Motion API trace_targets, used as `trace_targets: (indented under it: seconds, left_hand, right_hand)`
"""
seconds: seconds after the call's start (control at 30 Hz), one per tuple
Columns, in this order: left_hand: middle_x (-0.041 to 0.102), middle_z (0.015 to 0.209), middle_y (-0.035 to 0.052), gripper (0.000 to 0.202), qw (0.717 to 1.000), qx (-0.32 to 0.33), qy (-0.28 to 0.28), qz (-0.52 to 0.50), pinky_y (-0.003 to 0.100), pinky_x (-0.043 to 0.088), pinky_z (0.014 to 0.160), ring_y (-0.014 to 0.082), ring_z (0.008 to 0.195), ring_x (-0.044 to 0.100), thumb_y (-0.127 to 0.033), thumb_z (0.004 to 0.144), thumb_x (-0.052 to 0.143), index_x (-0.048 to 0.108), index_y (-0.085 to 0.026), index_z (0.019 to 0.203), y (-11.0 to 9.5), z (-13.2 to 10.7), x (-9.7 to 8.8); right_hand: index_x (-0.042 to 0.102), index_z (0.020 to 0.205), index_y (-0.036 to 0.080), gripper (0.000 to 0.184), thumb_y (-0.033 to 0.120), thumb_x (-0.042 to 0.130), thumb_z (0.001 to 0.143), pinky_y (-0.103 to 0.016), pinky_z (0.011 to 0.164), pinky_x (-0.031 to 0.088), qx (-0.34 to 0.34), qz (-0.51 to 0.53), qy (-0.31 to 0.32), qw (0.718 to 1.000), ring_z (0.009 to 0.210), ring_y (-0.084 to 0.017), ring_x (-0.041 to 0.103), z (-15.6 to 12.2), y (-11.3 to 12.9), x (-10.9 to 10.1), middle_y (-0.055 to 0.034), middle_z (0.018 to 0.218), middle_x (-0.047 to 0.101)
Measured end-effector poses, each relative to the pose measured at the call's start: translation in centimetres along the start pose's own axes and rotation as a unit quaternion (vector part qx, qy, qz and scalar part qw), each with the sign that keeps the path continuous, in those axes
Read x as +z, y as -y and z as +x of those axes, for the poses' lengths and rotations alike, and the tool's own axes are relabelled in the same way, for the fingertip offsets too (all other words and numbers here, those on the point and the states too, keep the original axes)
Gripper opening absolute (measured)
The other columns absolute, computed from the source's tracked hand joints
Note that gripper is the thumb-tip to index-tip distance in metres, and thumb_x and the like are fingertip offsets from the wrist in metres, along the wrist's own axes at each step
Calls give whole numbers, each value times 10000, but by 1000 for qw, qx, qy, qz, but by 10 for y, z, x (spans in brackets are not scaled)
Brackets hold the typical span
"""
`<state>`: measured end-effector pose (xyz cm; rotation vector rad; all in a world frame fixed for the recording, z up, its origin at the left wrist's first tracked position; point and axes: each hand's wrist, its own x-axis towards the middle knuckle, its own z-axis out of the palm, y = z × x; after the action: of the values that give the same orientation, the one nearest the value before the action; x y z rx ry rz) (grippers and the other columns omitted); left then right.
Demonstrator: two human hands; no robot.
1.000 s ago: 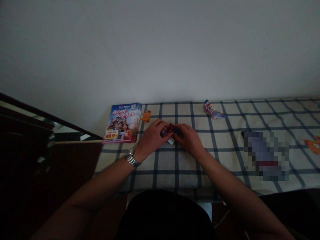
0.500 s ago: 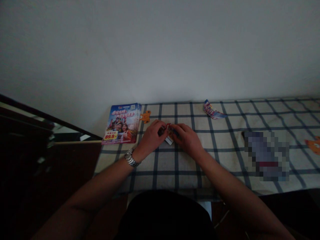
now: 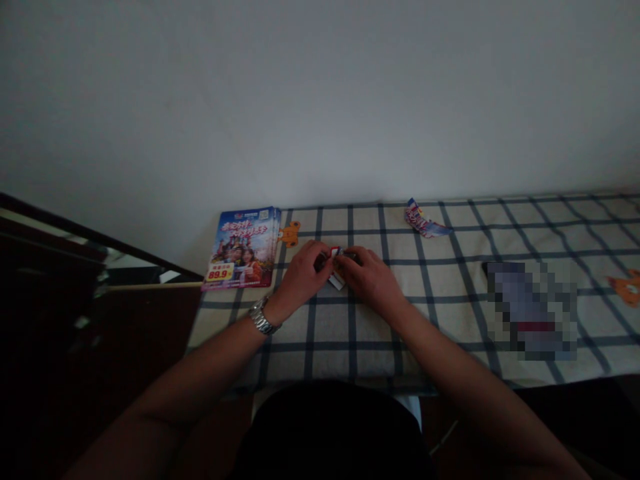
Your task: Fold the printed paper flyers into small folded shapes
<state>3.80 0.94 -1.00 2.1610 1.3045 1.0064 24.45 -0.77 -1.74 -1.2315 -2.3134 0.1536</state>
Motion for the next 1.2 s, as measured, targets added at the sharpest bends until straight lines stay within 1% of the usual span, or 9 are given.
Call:
trace_targets:
  seconds: [0.2, 0.3, 0.43, 0.63, 0.7, 0.8, 0.93, 1.07, 1.2]
  left_hand:
    - [590, 974, 27, 60, 1000, 3, 4, -7, 319, 519, 826, 180, 913, 595, -150, 979, 614, 586, -202, 991, 0, 0, -1]
    - [588, 984, 27, 64, 1000, 1, 5, -10, 317, 523, 830, 174, 908, 598, -142, 979, 611, 585, -200, 990, 0, 0, -1]
    - [590, 1019, 32, 82, 1000, -2, 9, -15, 324, 540, 866, 174, 940, 611, -129, 970, 624, 595, -202, 994, 0, 0, -1]
    - [589, 1144, 45, 202, 999, 5, 22, -28, 355, 558, 964, 188, 1058, 622, -138, 939, 691, 636, -221, 1115, 0, 0, -1]
    - [594, 1145, 50, 175, 999, 5, 26, -27, 371, 559, 975, 197, 1067, 624, -167, 948, 698, 647, -222, 1106, -1, -1, -2]
    - [621, 1125, 50, 104, 998, 8, 39, -50, 369, 561, 966, 192, 1052, 641, -176, 1001, 627, 651, -218, 1093, 0, 0, -4]
    - [659, 1120, 39, 149, 996, 10, 41, -74, 361, 553, 963, 190, 1058, 651, -130, 994, 613, 653, -227, 1099, 1, 1, -5]
    - [698, 1134, 28, 180, 994, 1, 37, -104, 363, 554, 965, 187, 1053, 669, -164, 1000, 626, 634, -243, 1161, 2, 1, -3]
    - [707, 1144, 31, 205, 991, -3, 41, -130, 356, 571, 937, 180, 1013, 683, -167, 1001, 610, 616, -251, 1188, 1, 0, -2]
  right_hand:
    - [621, 1391, 299, 346, 280, 569, 1048, -500, 999, 596, -11, 36, -12, 999, 1168, -305, 666, 0, -5, 4, -122, 1320, 679]
    - [668, 1321, 269, 292, 316, 581, 1046, -502, 988, 602, -15, 40, -17, 999, 1158, -309, 671, -1, -5, 4, -141, 1310, 675]
    - [689, 1288, 289, 276, 311, 614, 1024, -504, 985, 606, -8, 68, -20, 997, 1163, -305, 674, -2, -6, 4, -133, 1319, 665]
    - [699, 1206, 271, 212, 276, 620, 1009, -493, 1020, 592, 3, 146, -27, 989, 1187, -287, 680, 0, -7, 0, -119, 1292, 681]
    - [695, 1184, 274, 192, 271, 607, 1014, -482, 1034, 585, 19, 186, -31, 982, 1184, -272, 687, 1, -6, -3, -103, 1263, 698]
    - [685, 1166, 265, 176, 277, 611, 1006, -479, 1004, 590, 53, 230, -37, 971, 1124, -267, 709, 1, -8, -6, -86, 1186, 734]
    - [672, 1181, 261, 212, 337, 651, 984, -454, 918, 620, 124, 287, -41, 949, 987, -250, 743, -1, -14, -2, -66, 1095, 758]
    - [662, 1178, 262, 302, 417, 732, 928, -426, 874, 646, 164, 359, -55, 917, 980, -249, 760, -1, -18, 3, -63, 1080, 774]
    - [693, 1142, 255, 317, 459, 750, 906, -422, 846, 656, 182, 359, -49, 914, 927, -245, 769, -1, -18, 3, -59, 1027, 792]
